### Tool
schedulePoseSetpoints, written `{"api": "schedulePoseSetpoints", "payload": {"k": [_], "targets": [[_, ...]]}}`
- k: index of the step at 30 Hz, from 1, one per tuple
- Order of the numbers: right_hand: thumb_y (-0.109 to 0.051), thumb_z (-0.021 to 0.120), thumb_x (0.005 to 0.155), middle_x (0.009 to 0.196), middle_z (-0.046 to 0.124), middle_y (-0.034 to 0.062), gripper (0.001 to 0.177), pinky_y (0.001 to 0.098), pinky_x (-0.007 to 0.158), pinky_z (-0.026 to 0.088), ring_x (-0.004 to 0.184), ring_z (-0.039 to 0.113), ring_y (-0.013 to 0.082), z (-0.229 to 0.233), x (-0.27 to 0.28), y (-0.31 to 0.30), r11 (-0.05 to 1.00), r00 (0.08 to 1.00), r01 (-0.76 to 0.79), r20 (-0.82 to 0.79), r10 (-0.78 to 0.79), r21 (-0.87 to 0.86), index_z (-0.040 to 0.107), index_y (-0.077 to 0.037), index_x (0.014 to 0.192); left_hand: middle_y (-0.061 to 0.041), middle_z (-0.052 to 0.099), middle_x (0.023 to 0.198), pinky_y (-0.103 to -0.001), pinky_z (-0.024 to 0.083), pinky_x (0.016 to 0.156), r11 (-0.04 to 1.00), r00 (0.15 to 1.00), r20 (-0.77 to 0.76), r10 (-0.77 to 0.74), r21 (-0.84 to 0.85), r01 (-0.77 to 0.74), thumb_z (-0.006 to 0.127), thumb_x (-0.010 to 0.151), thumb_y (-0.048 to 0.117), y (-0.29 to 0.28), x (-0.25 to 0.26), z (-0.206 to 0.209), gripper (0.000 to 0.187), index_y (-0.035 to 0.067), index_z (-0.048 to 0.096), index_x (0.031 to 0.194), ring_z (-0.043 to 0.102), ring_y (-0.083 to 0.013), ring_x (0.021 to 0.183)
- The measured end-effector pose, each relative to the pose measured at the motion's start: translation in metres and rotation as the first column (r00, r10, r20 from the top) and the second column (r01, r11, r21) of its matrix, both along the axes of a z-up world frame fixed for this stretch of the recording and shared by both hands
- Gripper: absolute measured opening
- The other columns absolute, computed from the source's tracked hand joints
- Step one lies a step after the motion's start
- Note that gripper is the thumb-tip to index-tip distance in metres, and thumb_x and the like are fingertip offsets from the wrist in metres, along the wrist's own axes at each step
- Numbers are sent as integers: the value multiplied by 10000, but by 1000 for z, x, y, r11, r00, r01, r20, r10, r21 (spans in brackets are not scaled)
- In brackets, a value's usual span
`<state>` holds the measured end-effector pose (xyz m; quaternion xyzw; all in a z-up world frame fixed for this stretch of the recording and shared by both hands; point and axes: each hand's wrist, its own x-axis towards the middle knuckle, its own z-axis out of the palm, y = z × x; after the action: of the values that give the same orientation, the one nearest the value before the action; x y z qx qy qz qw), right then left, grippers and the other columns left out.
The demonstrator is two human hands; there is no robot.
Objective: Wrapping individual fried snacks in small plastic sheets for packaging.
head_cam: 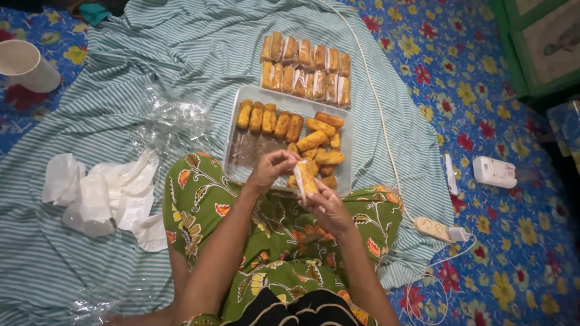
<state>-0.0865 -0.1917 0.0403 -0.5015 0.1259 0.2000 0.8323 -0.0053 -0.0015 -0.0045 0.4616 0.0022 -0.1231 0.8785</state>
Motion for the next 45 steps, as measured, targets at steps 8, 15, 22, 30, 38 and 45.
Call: {"api": "schedulePoseSetpoints", "payload": {"k": [8,15,22,30,38,45], "targets": [[38,664,885,1162,651,172,587,422,887,575,917,690,219,4,-1,6,999,999,36,-21,-37,-32,481,25,1443,-108,742,1004,-310,643,713,995,992,-77,97,29,-95,802,916,188,1,8,-16,184,45,708,984,714,-161,824],[75,691,865,1284,589,227,775,418,941,566,1060,674,274,-10,1,5,980,1000,3,22,2,-198,321,39,1545,-102,710,985,-276,624,619,988,1000,29,-2,157,-2,967,702,158,-4,-1,-5,472,88,715,1095,683,-149,793],[31,717,866,1342,594,207,796,403,918,585,1079,673,256,-3,6,3,964,998,-54,16,60,-262,339,-32,1563,-96,708,845,-253,602,619,973,999,-21,-48,227,51,933,763,211,-5,3,2,394,65,719,1060,660,-128,702],[-11,733,868,1338,595,163,788,349,882,587,1065,639,194,-10,4,-3,932,988,-105,72,138,-348,362,-44,1562,-92,739,780,-277,610,616,946,997,-54,52,324,-32,855,875,305,-9,17,-28,253,93,746,962,691,-126,684],[-39,697,868,1470,489,288,799,447,1081,454,1322,511,312,6,2,6,726,924,-102,205,322,-680,323,-32,1574,-85,736,854,-279,580,663,915,995,49,84,391,-96,918,799,246,-13,17,-37,253,82,729,831,664,-129,754],[-53,706,849,1485,475,268,838,506,1110,411,1359,466,418,-22,1,7,492,794,33,322,516,-870,314,-88,1589,-143,730,940,-348,579,727,894,986,153,67,430,-128,934,776,239,-10,18,-53,307,47,695,759,715,-218,837]]}}
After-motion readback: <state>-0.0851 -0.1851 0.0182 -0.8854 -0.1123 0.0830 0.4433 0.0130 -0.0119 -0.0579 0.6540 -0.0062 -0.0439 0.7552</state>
